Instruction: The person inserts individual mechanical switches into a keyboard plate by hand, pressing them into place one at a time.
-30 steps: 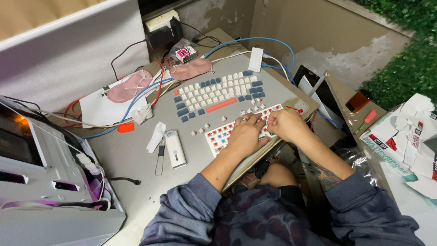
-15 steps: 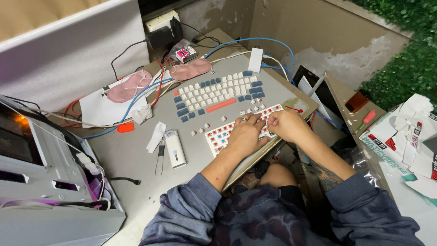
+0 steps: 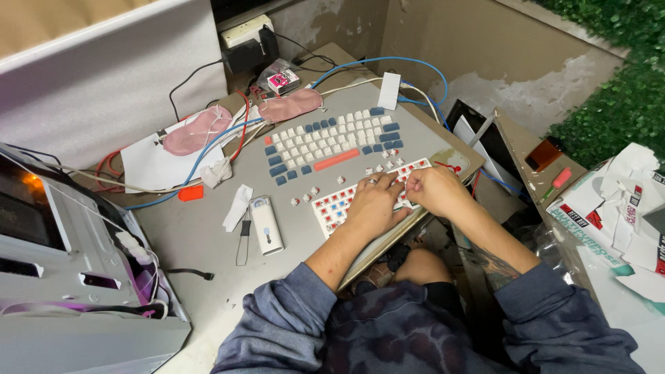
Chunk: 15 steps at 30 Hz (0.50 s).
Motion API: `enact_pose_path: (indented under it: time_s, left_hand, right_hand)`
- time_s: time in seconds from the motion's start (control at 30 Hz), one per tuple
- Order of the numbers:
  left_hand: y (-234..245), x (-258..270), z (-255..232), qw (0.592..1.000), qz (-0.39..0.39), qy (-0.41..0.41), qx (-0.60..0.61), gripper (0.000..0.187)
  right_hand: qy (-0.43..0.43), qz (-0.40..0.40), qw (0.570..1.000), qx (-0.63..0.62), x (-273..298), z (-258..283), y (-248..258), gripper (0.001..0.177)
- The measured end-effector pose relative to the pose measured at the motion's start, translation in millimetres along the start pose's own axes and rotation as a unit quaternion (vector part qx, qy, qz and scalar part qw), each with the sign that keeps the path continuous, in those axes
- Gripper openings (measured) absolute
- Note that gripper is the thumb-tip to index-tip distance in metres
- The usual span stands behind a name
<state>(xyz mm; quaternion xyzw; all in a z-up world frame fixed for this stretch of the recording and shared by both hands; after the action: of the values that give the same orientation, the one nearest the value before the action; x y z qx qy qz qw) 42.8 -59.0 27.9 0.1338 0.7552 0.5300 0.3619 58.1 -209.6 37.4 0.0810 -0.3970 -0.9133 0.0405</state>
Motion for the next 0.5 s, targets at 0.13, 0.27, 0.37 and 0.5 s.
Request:
enact_pose_path:
  time_s: [0.13, 0.27, 0.37, 0.5]
  left_hand:
    - [-0.8, -1.0, 0.5, 1.0, 0.004, -0.001, -0.002, 0.059]
    - [-1.6, -0.4, 0.4, 1.0, 0.001, 0.0, 0.002, 0.059]
    - [-2.4, -0.2, 0.6, 1.0, 0.002, -0.001, -0.002, 0.06]
    - [-2.7, -0.7, 0.8, 1.0, 0.005, 0.0, -0.003, 0.06]
  right_hand:
    - [0.008, -0.003, 1.0, 0.005, 0.4, 1.0, 0.3, 0.013]
    - [0.012, -0.007, 1.0, -0.009, 1.1, -1.3, 0.5, 0.013]
    - [0.008, -0.008, 0.999, -0.031, 3.6, -3.7, 0.3, 0.014]
    - [-0.004, 0.007, 0.999, -0.039, 6.3, -6.6, -0.1, 0.016]
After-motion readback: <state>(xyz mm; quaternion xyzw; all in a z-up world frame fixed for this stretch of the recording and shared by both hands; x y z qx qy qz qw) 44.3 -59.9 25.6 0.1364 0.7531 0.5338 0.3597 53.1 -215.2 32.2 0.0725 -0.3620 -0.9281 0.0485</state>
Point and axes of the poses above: each hand's wrist, its own x-axis away from the middle knuckle, its own y-axis out of the back of the hand, z = x × y, the point moved 6 cm from there along -x, towards the middle knuckle, and after that the axes turned 14 degrees about -x, right-handed, at the moved point
